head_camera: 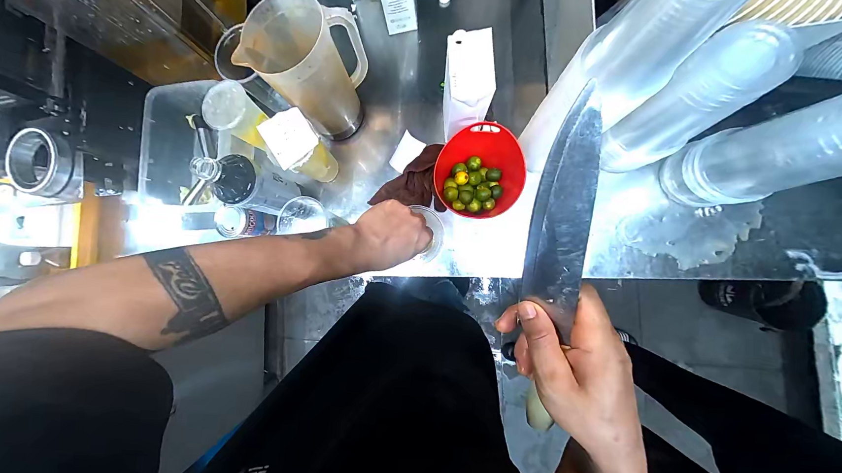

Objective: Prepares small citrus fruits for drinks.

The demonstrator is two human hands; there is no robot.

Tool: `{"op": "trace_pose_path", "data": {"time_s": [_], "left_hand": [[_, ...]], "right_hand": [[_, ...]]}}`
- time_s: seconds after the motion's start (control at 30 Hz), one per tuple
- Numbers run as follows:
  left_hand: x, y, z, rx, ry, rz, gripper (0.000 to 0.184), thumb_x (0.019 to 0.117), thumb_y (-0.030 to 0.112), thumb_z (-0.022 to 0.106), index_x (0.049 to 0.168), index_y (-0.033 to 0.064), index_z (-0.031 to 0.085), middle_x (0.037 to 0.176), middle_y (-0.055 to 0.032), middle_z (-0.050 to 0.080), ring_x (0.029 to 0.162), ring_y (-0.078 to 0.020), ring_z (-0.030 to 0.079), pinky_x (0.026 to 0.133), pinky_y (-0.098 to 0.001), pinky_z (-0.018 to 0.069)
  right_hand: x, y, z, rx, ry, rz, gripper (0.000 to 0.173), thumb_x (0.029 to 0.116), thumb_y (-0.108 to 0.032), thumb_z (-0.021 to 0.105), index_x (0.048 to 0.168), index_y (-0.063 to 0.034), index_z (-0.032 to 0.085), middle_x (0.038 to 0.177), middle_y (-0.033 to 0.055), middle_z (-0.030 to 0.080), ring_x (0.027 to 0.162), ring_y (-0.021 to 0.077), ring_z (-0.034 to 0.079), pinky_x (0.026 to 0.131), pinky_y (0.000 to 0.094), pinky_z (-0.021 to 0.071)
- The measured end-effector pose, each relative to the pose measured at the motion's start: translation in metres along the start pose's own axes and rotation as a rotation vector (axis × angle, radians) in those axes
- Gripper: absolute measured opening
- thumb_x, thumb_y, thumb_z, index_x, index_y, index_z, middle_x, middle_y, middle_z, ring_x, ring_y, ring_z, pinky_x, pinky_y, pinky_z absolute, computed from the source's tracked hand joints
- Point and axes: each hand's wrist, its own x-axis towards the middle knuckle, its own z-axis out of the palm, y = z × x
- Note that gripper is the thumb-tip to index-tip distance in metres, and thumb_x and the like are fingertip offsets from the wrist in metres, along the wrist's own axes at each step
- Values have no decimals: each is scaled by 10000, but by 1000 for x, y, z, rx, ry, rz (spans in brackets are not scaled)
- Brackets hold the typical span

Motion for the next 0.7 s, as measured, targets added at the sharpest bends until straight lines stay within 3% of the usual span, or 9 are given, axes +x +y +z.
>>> {"op": "trace_pose_path", "data": {"time_s": [0.1,0.17,0.27,0.33,0.37,0.43,0.5,0.6,0.7], "left_hand": [[0,1,-6,-8,-42,-49,382,1031,410,580,1132,50,655,991,-172,697,897,-376,698,743,-539,555],[-2,-3,-10,-13,-19,-44,423,1022,465,579,1116,60,658,980,-169,698,900,-377,699,748,-542,555],[-17,-13,-16,-221,84,-87,356,1025,426,585,1083,90,687,937,-151,709,892,-367,701,776,-570,549],[-30,-24,-15,-596,151,-149,228,1017,322,591,1037,103,651,863,-97,673,790,-280,669,710,-526,552],[-38,-28,-15,-845,139,-183,180,1027,254,557,1084,98,626,873,-86,656,730,-232,639,647,-467,539],[-55,-34,-17,-1348,48,-226,262,1076,219,381,1250,118,548,1023,-80,638,659,-156,617,496,-309,498],[-72,-32,-17,-1681,39,-233,384,1025,190,333,1340,159,550,1192,-79,667,688,-152,647,461,-264,472],[-81,-21,-1,-1948,140,-69,335,1099,249,404,1400,159,521,1196,-104,681,558,-77,579,419,-179,428],[-75,-11,25,-2082,332,91,377,1027,142,605,1400,146,550,1118,-147,701,565,-70,592,439,-161,447]], "right_hand": [[0,-1,0,-2,-8,-2,176,1085,-277,473,1147,-127,539,828,-53,712,516,45,594,443,217,518],[1,-3,0,-7,-13,-5,176,1085,-277,472,1149,-127,540,822,-58,708,511,44,591,439,219,519],[2,-7,1,-20,-25,-12,183,1085,-281,474,1161,-127,537,828,-59,707,515,44,590,445,221,522],[2,-9,2,-29,-31,-3,189,1086,-288,477,1171,-132,541,837,-65,708,521,43,591,448,221,524],[3,-10,3,-32,-34,5,189,1084,-286,477,1171,-131,543,835,-67,710,518,43,591,443,221,522],[5,-12,7,-30,-47,15,190,1078,-274,475,1171,-121,537,834,-67,717,499,37,580,423,216,508],[8,-14,13,-23,-71,17,203,1077,-275,473,1175,-107,533,836,-63,716,489,39,574,406,214,499],[12,-18,21,-45,-110,24,201,1080,-284,470,1161,-113,537,843,-73,713,498,37,577,414,215,501],[15,-23,33,-84,-142,22,194,1087,-286,471,1143,-117,548,839,-73,705,522,38,591,442,228,523]]}}
